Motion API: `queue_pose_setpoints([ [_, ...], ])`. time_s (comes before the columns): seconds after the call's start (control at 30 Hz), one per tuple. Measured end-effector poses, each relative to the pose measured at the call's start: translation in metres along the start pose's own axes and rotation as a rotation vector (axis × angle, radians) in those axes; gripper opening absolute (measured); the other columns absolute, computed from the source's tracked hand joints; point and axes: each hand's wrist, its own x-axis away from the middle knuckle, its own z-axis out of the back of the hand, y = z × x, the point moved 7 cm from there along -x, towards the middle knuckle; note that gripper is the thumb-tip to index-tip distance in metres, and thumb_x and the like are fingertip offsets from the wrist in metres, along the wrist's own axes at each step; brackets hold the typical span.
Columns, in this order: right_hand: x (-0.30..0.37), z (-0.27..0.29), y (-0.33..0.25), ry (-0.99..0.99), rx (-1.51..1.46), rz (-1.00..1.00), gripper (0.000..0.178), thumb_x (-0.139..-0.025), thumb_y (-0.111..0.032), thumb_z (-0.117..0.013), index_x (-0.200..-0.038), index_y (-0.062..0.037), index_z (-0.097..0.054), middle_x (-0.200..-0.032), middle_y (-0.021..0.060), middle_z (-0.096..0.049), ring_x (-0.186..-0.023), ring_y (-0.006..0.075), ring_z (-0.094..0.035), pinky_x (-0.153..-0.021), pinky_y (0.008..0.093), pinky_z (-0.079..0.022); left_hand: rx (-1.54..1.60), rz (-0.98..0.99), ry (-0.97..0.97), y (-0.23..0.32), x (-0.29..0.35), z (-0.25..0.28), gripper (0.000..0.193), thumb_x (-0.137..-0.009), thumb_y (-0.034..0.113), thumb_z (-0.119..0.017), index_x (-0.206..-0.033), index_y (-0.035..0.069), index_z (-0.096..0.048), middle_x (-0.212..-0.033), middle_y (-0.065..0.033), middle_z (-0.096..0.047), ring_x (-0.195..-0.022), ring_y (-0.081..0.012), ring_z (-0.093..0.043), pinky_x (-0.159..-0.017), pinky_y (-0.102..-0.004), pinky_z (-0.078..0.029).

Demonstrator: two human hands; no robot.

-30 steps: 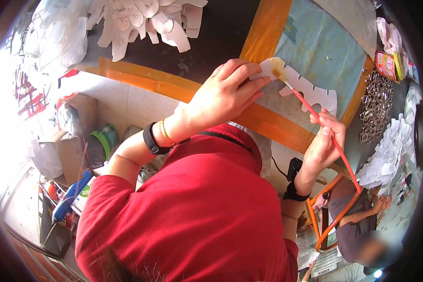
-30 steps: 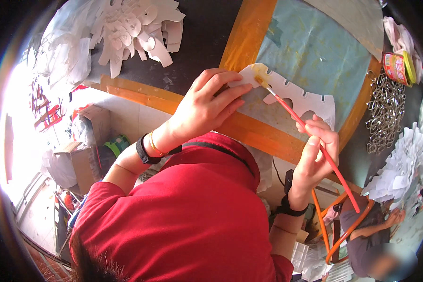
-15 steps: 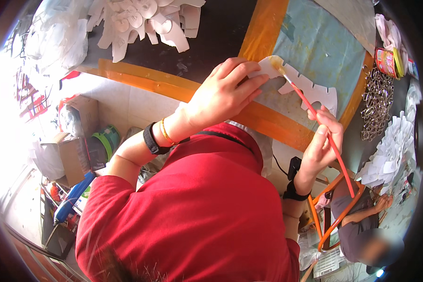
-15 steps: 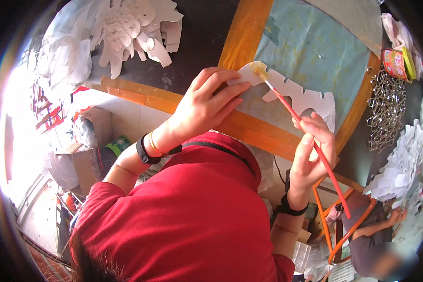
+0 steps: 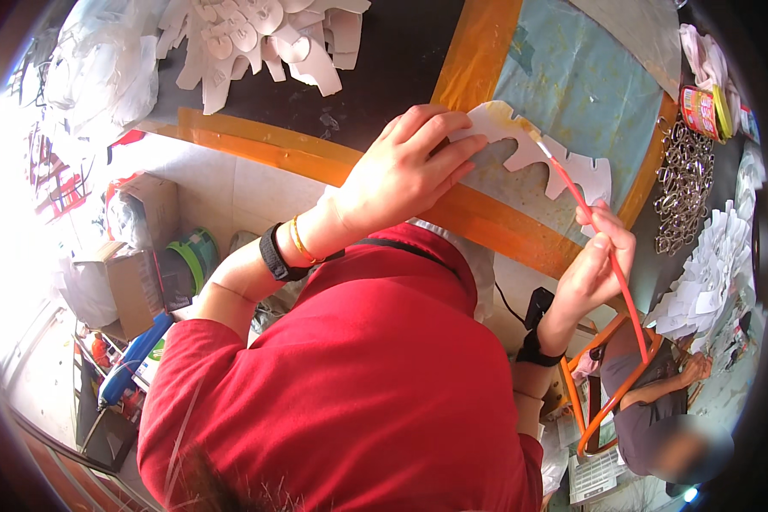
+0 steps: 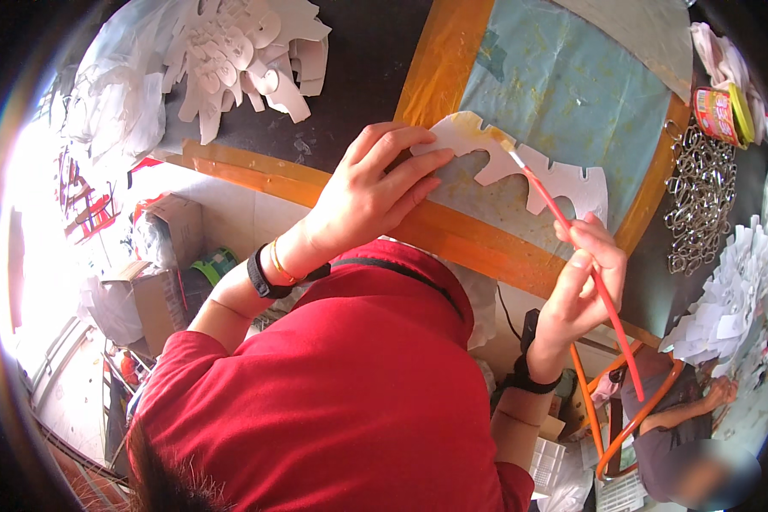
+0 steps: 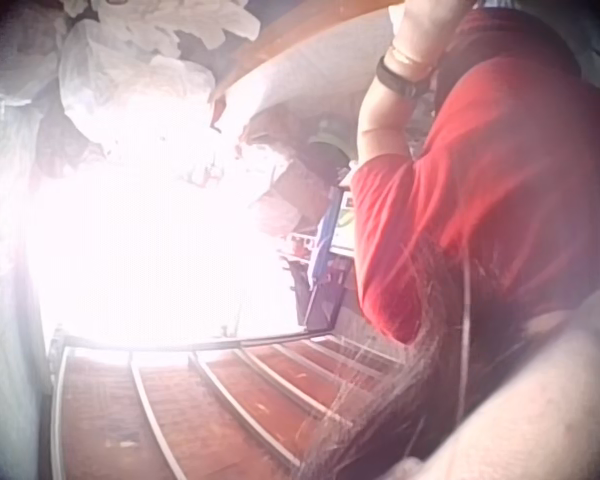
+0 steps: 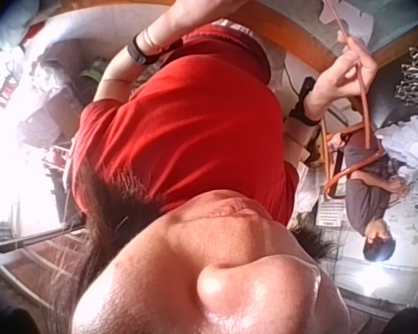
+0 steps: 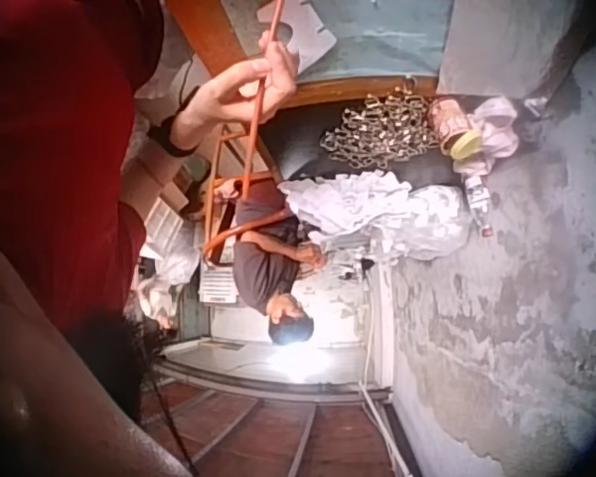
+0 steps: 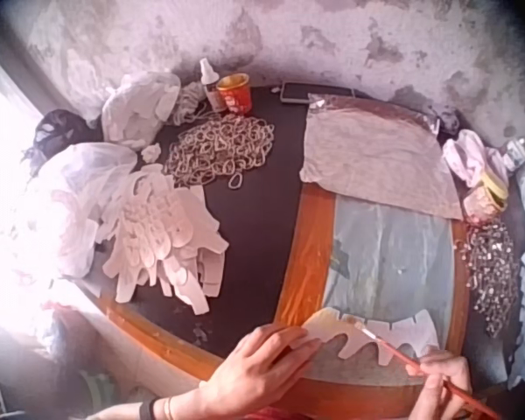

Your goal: Applying adhesive to shoe component pieces using a paintbrush.

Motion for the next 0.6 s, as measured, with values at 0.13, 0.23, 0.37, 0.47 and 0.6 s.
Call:
queue_pose_setpoints([
  [0.13, -0.001, 0.0, -0.001, 0.004, 0.002, 0.005, 0.015, -0.087, -0.004, -0.045, -0.096, 0.0037, -0.053, -0.086, 0.0144, -0.061, -0.076, 0.0228, -0.063, -0.095, 0.046, -0.041, 0.006, 0.005, -0.002, 0.001, -0.002, 0.002, 0.037, -0.068, 0.004, -0.069, -0.105, 0.005, -0.061, -0.103, -0.01, -0.054, -0.093, -0.0268, -0.054, -0.08, -0.0355, -0.048],
  [0.23, -0.001, 0.0, 0.002, -0.008, 0.001, -0.011, 0.014, -0.087, -0.004, -0.045, -0.096, 0.0034, -0.053, -0.086, 0.0145, -0.061, -0.077, 0.0224, -0.062, -0.095, 0.0463, -0.04, 0.004, 0.008, 0.008, 0.0, -0.001, 0.001, 0.037, -0.068, 0.004, -0.069, -0.105, 0.005, -0.062, -0.103, -0.0099, -0.054, -0.093, -0.0267, -0.054, -0.08, -0.0354, -0.048],
  [0.37, -0.003, 0.002, -0.003, 0.021, -0.023, 0.024, 0.015, -0.088, -0.006, -0.045, -0.096, 0.0029, -0.053, -0.085, 0.0148, -0.062, -0.077, 0.021, -0.061, -0.094, 0.0465, -0.04, 0.004, 0.005, 0.008, 0.001, -0.001, 0.0, 0.036, -0.069, 0.004, -0.069, -0.104, 0.005, -0.062, -0.103, -0.0099, -0.054, -0.093, -0.0268, -0.054, -0.079, -0.0355, -0.048],
  [0.47, -0.004, -0.012, -0.004, -0.032, -0.048, 0.01, 0.014, -0.088, -0.006, -0.046, -0.097, 0.0025, -0.054, -0.084, 0.0147, -0.062, -0.079, 0.0218, -0.062, -0.094, 0.0465, -0.041, 0.008, 0.01, 0.006, 0.0, -0.001, 0.001, 0.036, -0.069, 0.004, -0.069, -0.104, 0.005, -0.062, -0.103, -0.0099, -0.054, -0.092, -0.0269, -0.054, -0.079, -0.0354, -0.048],
  [0.6, -0.004, -0.011, 0.004, -0.01, -0.023, -0.004, 0.014, -0.088, -0.005, -0.046, -0.097, 0.0022, -0.055, -0.085, 0.0144, -0.062, -0.077, 0.0222, -0.063, -0.095, 0.0469, -0.041, 0.006, 0.006, 0.006, 0.0, 0.0, 0.001, 0.035, -0.069, 0.004, -0.069, -0.104, 0.005, -0.061, -0.103, -0.0098, -0.054, -0.092, -0.0268, -0.054, -0.079, -0.0353, -0.048],
])
